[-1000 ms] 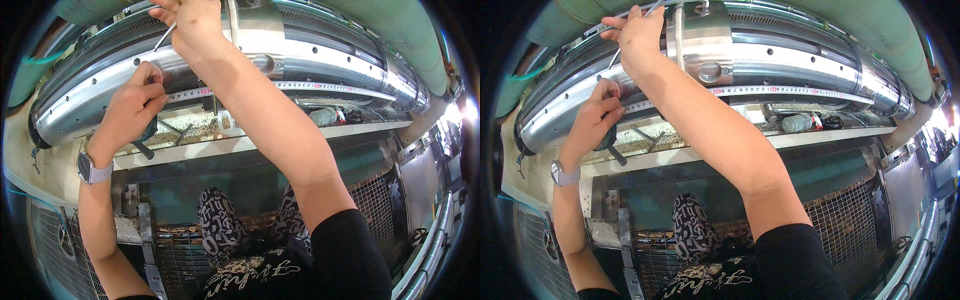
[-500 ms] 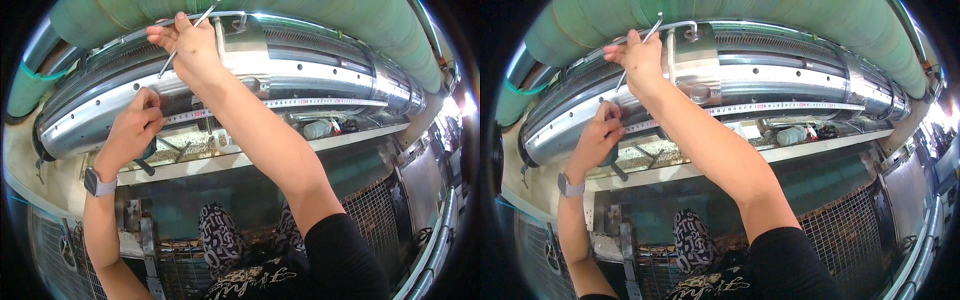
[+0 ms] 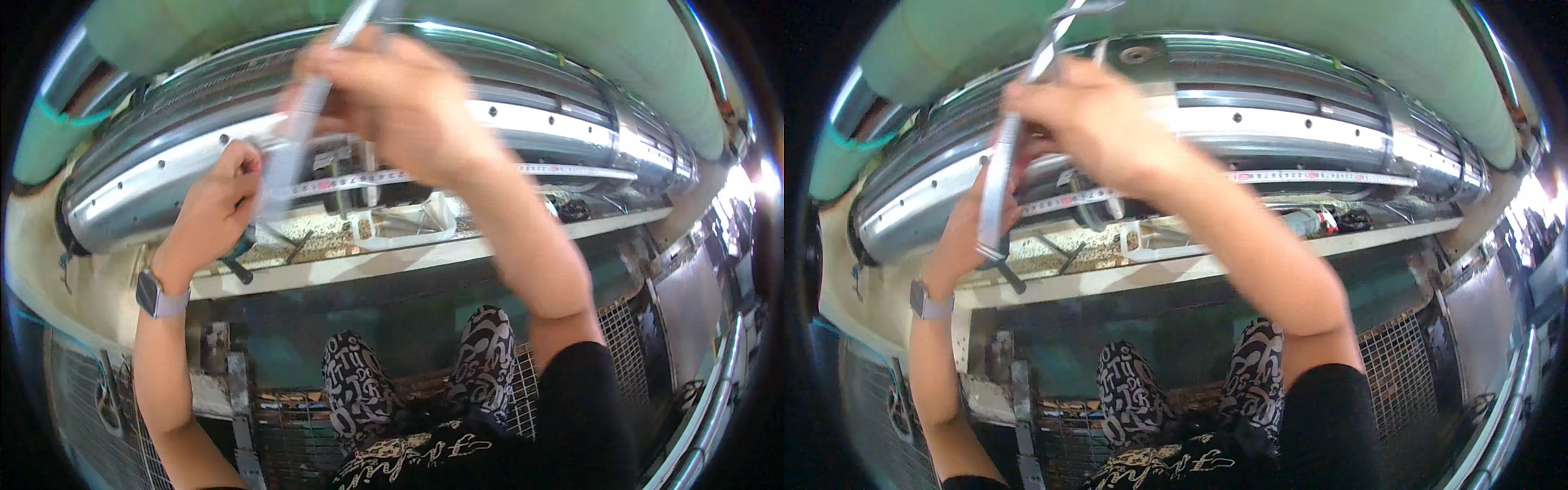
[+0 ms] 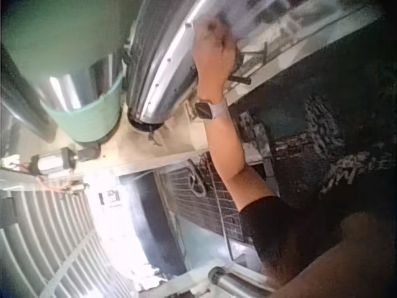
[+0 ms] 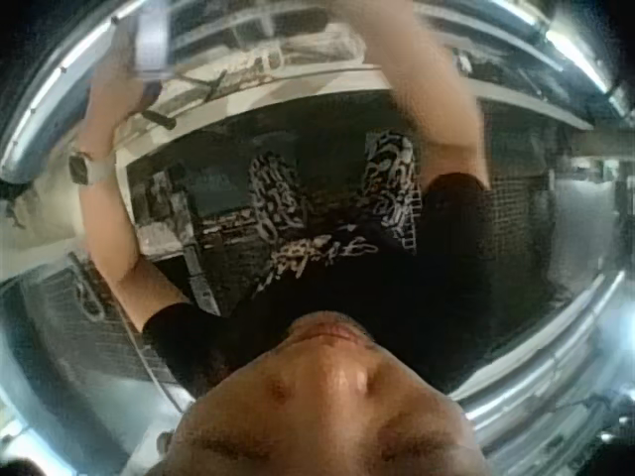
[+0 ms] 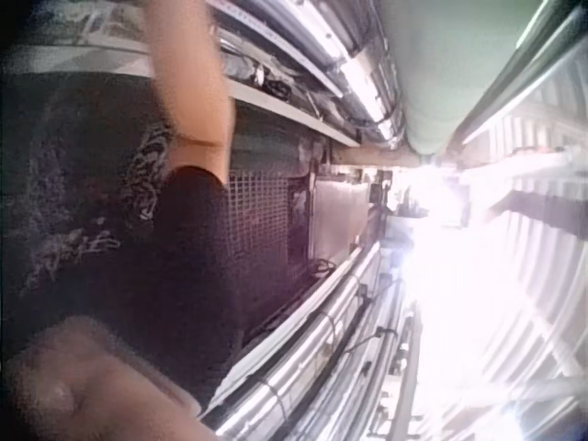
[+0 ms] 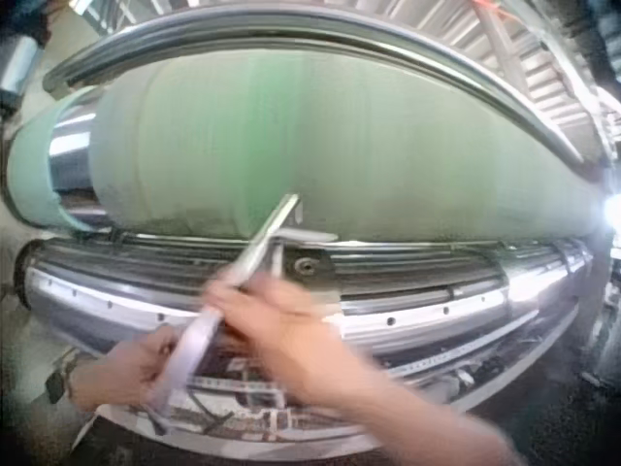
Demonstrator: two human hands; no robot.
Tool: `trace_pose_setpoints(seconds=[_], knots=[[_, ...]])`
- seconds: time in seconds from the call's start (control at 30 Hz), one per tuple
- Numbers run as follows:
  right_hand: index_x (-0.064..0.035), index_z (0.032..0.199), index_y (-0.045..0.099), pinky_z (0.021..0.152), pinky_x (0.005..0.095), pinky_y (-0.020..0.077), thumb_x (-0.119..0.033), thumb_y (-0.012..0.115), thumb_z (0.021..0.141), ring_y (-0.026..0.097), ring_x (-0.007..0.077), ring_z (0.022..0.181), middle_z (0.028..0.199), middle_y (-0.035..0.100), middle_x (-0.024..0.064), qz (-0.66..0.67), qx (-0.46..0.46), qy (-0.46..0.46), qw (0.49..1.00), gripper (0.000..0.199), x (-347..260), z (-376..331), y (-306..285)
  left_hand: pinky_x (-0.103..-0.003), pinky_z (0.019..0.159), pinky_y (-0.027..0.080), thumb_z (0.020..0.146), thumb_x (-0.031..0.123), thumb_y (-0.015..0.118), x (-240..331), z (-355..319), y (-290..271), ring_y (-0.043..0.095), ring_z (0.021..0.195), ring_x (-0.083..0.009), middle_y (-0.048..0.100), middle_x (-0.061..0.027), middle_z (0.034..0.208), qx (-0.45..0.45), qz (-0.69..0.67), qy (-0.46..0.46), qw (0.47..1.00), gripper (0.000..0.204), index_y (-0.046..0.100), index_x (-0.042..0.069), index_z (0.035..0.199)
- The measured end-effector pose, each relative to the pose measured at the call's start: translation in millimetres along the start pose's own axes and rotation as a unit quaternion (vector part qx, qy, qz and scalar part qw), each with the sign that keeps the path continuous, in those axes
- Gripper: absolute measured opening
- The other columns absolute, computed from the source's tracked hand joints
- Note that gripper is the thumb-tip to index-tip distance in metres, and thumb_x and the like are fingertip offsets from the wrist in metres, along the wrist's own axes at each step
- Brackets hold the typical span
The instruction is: The person uses a tape measure to measure the circumference of a large cylindrical metal component on a machine. They then use a hex key to tighten bolts on the same component.
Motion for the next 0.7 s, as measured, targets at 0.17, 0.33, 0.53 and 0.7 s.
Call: trace_pose_setpoints(seconds=[0.17,0.33,0.53,0.7], knots=[[0.0020,0.100,0.055,0.054,0.0234,0.0492,-0.022,0.043,0.096,0.061,0.0129,0.062,0.070,0.060,0.0057,-0.247,-0.207,0.212,0.923,0.027,-62,-64,-57,-0.036,0.067,0.042,0.078,0.007,0.059,18,12,-1,0.051,0.077,-0.0289,0.044,-0.0113,0.092,0.005,-0.010,0.045,0.999,0.014,0.050,-0.004,0.073],[0.0015,0.100,0.052,0.054,0.0300,0.0399,-0.015,0.047,0.093,0.049,0.0150,0.055,0.060,0.045,0.0095,-0.644,-0.013,0.090,0.759,0.019,-82,-61,-104,-0.036,0.066,0.042,0.079,0.007,0.059,9,2,-1,0.052,0.077,-0.0280,0.045,-0.0102,0.093,-0.002,0.017,0.022,1.000,0.014,0.052,-0.004,0.073],[-0.0062,0.103,0.049,0.062,0.0415,0.0429,-0.013,0.049,0.089,0.050,0.0403,0.066,0.072,0.055,0.0219,-0.708,0.009,-0.004,0.706,0.015,-80,-42,-130,-0.036,0.067,0.042,0.079,0.007,0.059,11,6,-1,0.052,0.078,-0.0277,0.044,-0.0104,0.093,-0.005,0.018,0.026,1.000,0.016,0.052,-0.005,0.071],[-0.0084,0.107,0.051,0.059,0.0375,0.0425,-0.008,0.049,0.088,0.050,0.0347,0.061,0.069,0.053,0.0201,-0.748,0.001,-0.053,0.662,0.019,-72,-28,-135,-0.035,0.067,0.042,0.078,0.007,0.059,10,5,0,0.052,0.078,-0.0273,0.044,-0.0110,0.093,-0.008,0.023,0.025,0.999,0.016,0.052,-0.005,0.070]])
Point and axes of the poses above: each hand's wrist, its own z-axis towards the middle knuckle, its own y-axis out of the palm, x = y × z, the point moved 7 cm from there along z, towards the middle knuckle
